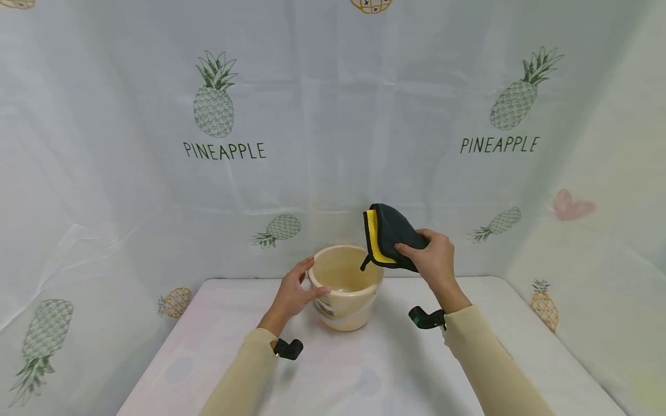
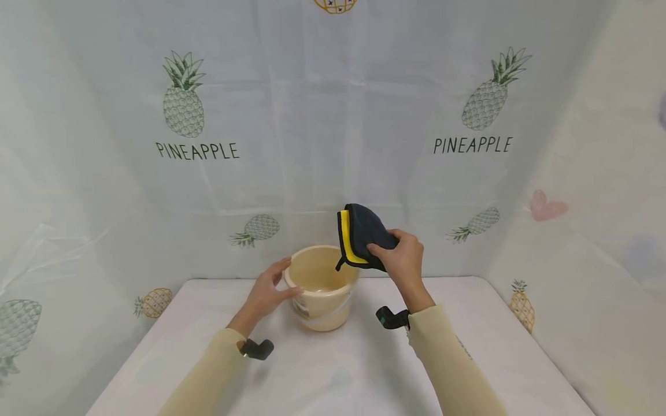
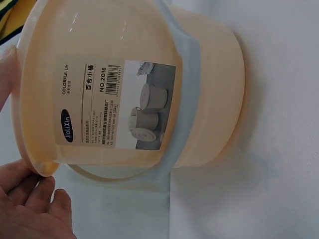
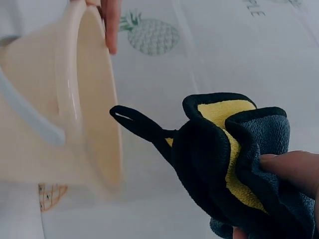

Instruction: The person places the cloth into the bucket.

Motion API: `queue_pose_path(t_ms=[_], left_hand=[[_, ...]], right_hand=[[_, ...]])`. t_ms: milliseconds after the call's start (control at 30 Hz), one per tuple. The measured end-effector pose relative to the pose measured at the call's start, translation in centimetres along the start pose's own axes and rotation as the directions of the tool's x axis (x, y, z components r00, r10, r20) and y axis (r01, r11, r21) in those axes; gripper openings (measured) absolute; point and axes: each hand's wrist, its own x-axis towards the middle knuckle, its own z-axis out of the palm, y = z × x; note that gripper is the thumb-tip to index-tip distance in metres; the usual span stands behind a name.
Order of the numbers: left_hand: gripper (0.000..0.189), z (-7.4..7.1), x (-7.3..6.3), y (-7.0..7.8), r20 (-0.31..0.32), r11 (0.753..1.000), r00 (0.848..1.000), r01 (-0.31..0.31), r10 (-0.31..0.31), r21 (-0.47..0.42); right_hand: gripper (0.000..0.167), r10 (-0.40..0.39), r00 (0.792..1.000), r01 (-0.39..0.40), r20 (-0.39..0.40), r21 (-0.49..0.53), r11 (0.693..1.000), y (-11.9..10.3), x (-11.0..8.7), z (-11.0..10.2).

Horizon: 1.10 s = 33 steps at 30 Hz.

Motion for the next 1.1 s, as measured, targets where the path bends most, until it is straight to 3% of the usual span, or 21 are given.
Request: queue_pose_path(t_ms=[600,900,1100], left_hand=[[0.097,0.0,0.0,0.3,-0.003,0.998,0.999,0.051,-0.051,0.04],[0.098,0.1,-0.1,0.4,-0.002,0.996,0.996,0.087,-0.087,0.03],[0.096,-0.1,-0.2,0.4,0.012,0.998,0.998,0.065,-0.065,0.017]], right_hand=[[0.053,-0.025,0.996,0.017,0.087,0.087,0.996,-3.0,-0.4,5.2],[0.057,-0.031,0.996,0.022,0.086,0.104,0.994,-3.2,-0.5,6.6],[0.047,-0.082,0.994,0.069,0.068,0.173,0.983,-3.0,-0.5,7.1]])
